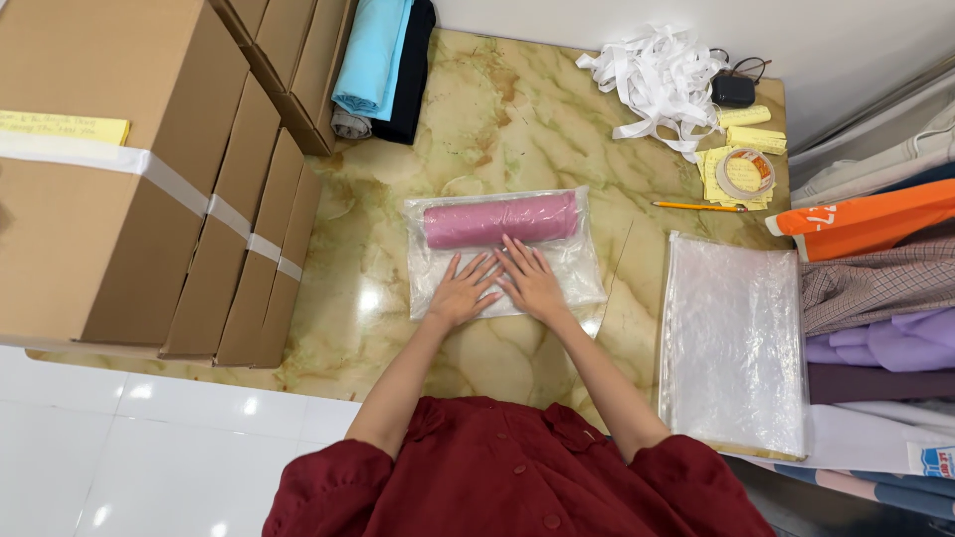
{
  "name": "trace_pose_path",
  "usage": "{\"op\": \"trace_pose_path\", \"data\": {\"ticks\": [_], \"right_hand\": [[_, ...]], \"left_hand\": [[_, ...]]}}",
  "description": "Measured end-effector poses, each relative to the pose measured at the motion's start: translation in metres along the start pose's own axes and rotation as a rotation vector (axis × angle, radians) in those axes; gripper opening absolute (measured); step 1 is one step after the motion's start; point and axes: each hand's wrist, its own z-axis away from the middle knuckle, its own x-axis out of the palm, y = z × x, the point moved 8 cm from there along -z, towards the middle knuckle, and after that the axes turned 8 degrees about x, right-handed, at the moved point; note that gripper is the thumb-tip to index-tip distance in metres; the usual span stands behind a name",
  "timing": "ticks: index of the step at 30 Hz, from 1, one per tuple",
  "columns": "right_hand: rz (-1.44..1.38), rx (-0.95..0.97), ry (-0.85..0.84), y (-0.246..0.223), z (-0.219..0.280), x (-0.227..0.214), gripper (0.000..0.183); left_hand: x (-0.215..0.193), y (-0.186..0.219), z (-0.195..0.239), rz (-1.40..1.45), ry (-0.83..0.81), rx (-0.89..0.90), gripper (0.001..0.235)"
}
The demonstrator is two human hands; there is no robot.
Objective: The person places a rolled pink garment into a clear plastic bag and seals it. They then place the packaged item into a cardboard box, close the lid, and tie a white ribbon around the box to secure it.
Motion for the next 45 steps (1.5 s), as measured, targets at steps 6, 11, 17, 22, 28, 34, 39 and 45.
{"op": "trace_pose_path", "data": {"ticks": [6,11,17,22,28,34,39,45], "right_hand": [[0.127,0.182,-0.159,0.055,0.036,-0.008,0.069],[0.087,0.51,-0.22,0.075,0.049,-0.024,0.081],[-0.085,0.795,-0.092,0.107,0.07,-0.041,0.08],[-0.516,0.92,0.149,0.152,0.075,-0.023,0.066],[-1.269,0.885,0.327,0.176,0.081,-0.025,0.049],[-1.441,0.804,0.347,0.187,0.083,-0.018,0.05],[-1.278,1.04,0.275,0.221,0.078,0.015,0.046],[-1.139,0.988,0.227,0.167,0.01,-0.017,0.05]], "left_hand": [[-0.026,-0.03,0.043,0.005,-0.017,-0.132,0.064],[-0.037,-0.063,0.078,0.048,-0.057,-0.29,0.069],[-0.028,-0.106,0.097,0.014,0.103,-0.465,0.06],[-0.09,-0.089,0.029,-0.101,0.446,-0.321,0.055],[-0.08,-0.08,-0.099,0.154,0.017,-0.193,0.117],[-0.084,-0.093,-0.119,0.255,-0.249,-0.3,0.137],[-0.092,-0.088,-0.103,0.211,-0.246,-0.34,0.118],[-0.107,-0.113,-0.018,0.316,-0.032,-0.584,0.1]]}}
